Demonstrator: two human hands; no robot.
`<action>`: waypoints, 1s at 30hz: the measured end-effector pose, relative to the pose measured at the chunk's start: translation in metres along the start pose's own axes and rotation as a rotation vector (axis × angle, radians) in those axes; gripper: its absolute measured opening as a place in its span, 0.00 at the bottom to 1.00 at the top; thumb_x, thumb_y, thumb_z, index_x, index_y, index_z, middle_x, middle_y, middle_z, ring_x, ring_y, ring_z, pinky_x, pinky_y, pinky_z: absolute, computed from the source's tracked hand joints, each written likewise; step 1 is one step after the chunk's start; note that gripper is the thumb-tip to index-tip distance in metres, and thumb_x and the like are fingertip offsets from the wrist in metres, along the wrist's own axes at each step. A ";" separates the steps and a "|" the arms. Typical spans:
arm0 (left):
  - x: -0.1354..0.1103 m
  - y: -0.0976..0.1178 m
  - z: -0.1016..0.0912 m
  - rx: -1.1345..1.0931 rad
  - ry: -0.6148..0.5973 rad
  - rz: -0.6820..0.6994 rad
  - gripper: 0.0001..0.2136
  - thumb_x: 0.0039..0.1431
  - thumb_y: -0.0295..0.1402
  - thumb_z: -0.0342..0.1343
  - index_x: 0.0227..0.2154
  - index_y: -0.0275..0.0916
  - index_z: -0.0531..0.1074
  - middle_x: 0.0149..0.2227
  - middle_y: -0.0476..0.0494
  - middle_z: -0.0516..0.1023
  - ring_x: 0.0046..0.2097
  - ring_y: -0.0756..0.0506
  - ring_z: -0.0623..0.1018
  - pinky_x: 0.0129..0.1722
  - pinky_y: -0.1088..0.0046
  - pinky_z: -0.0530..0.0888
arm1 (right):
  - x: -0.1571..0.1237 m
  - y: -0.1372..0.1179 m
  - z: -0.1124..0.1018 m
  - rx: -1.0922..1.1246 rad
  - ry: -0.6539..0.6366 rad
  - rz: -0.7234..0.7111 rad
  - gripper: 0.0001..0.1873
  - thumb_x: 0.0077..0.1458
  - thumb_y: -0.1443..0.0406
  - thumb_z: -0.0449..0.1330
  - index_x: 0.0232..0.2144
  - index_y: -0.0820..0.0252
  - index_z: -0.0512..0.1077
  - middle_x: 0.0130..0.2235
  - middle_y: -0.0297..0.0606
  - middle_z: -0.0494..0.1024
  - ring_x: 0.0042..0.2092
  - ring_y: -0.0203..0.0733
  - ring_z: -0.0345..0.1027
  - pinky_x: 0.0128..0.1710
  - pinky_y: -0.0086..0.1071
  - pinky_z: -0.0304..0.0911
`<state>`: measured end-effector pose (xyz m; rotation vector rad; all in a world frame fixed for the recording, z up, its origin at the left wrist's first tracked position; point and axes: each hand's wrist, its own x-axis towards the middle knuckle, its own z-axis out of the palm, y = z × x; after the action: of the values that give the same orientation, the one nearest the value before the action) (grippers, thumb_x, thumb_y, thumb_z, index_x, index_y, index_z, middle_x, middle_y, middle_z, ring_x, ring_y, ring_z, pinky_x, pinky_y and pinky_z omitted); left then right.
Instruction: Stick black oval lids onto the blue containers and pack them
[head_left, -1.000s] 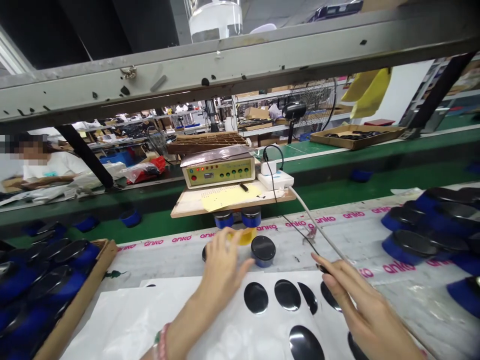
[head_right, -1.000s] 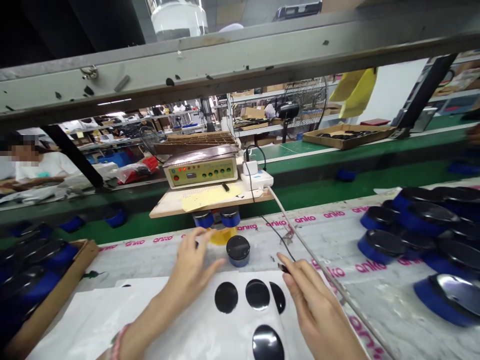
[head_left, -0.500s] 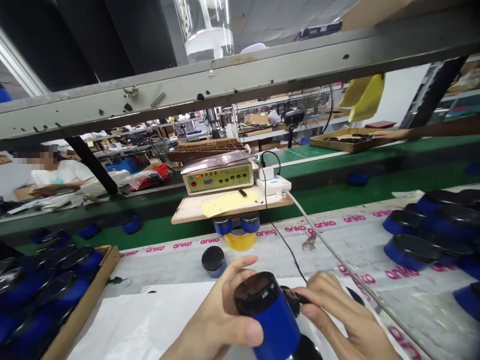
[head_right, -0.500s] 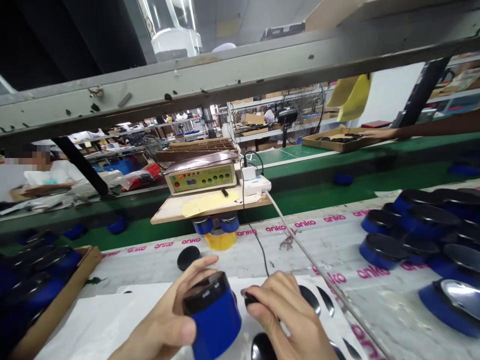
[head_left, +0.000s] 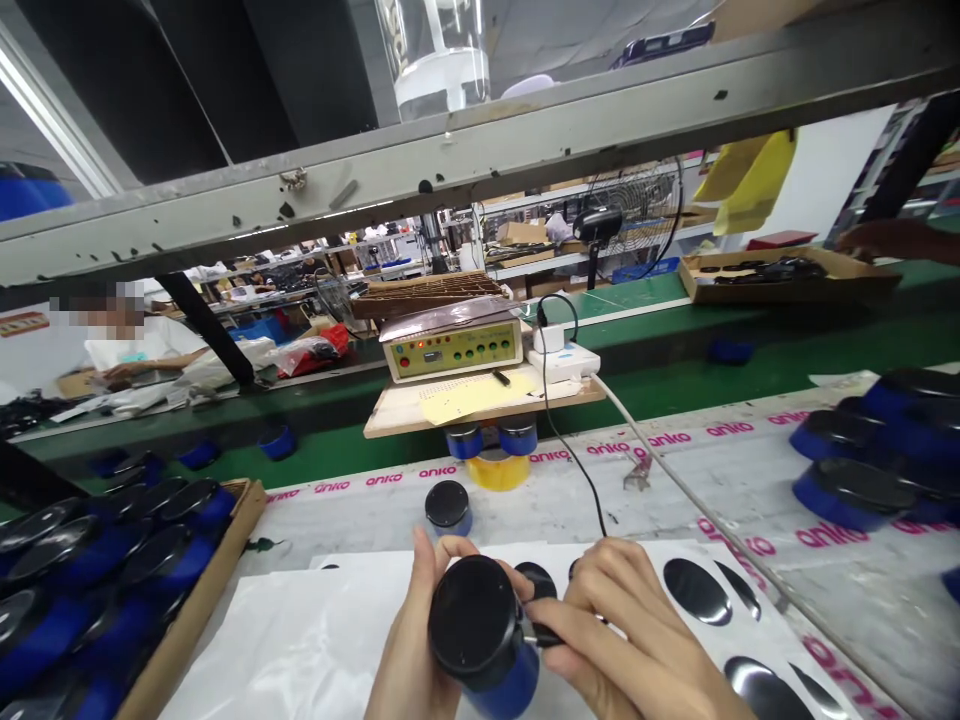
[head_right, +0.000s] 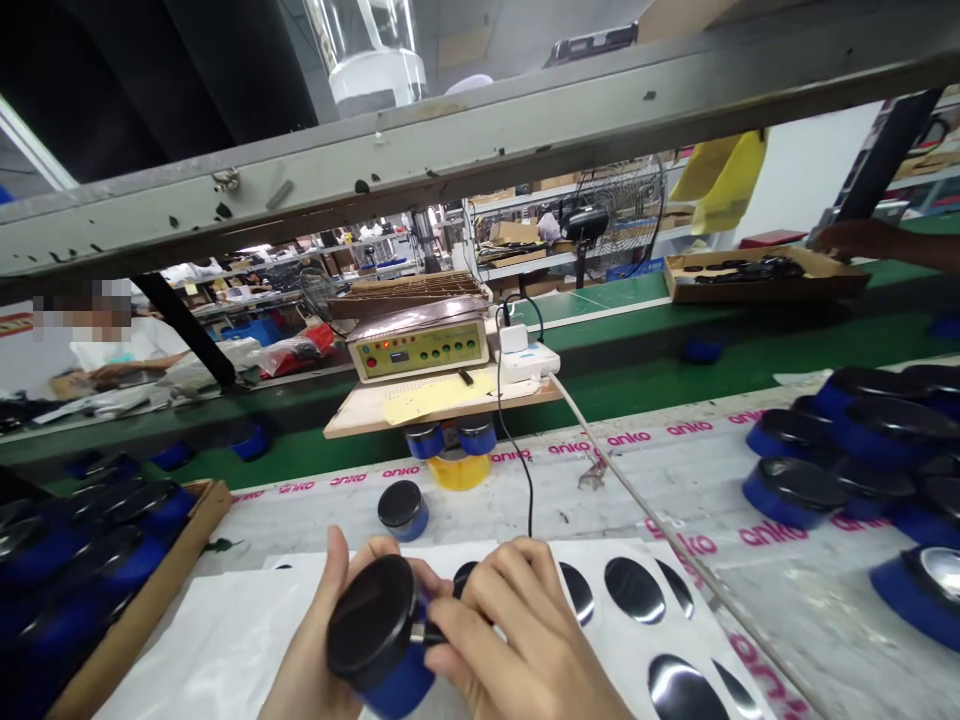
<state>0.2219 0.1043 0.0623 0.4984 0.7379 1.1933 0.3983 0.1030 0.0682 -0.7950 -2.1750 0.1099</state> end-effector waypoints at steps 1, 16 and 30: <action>0.002 0.000 0.001 -0.009 0.001 -0.010 0.21 0.55 0.54 0.50 0.26 0.39 0.65 0.26 0.49 0.74 0.30 0.48 0.74 0.33 0.74 0.67 | 0.000 -0.001 0.000 -0.015 -0.001 -0.011 0.09 0.62 0.67 0.50 0.38 0.63 0.70 0.30 0.38 0.66 0.34 0.41 0.60 0.38 0.37 0.59; 0.006 0.006 -0.004 0.372 0.049 -0.130 0.30 0.51 0.64 0.38 0.24 0.38 0.63 0.21 0.51 0.68 0.25 0.52 0.65 0.29 0.77 0.61 | -0.006 -0.007 0.017 -0.193 0.091 -0.065 0.14 0.60 0.73 0.49 0.28 0.62 0.71 0.25 0.36 0.68 0.30 0.41 0.60 0.33 0.38 0.55; -0.002 -0.017 -0.001 1.563 -0.003 1.031 0.35 0.52 0.31 0.61 0.61 0.51 0.51 0.45 0.39 0.61 0.54 0.37 0.67 0.50 0.59 0.72 | -0.034 0.026 0.030 -0.024 0.203 0.195 0.13 0.63 0.65 0.47 0.47 0.59 0.66 0.38 0.40 0.77 0.41 0.41 0.73 0.36 0.26 0.70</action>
<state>0.2319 0.0973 0.0498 2.3801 1.4150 1.2903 0.4063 0.1100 0.0169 -0.9877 -1.9089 0.0982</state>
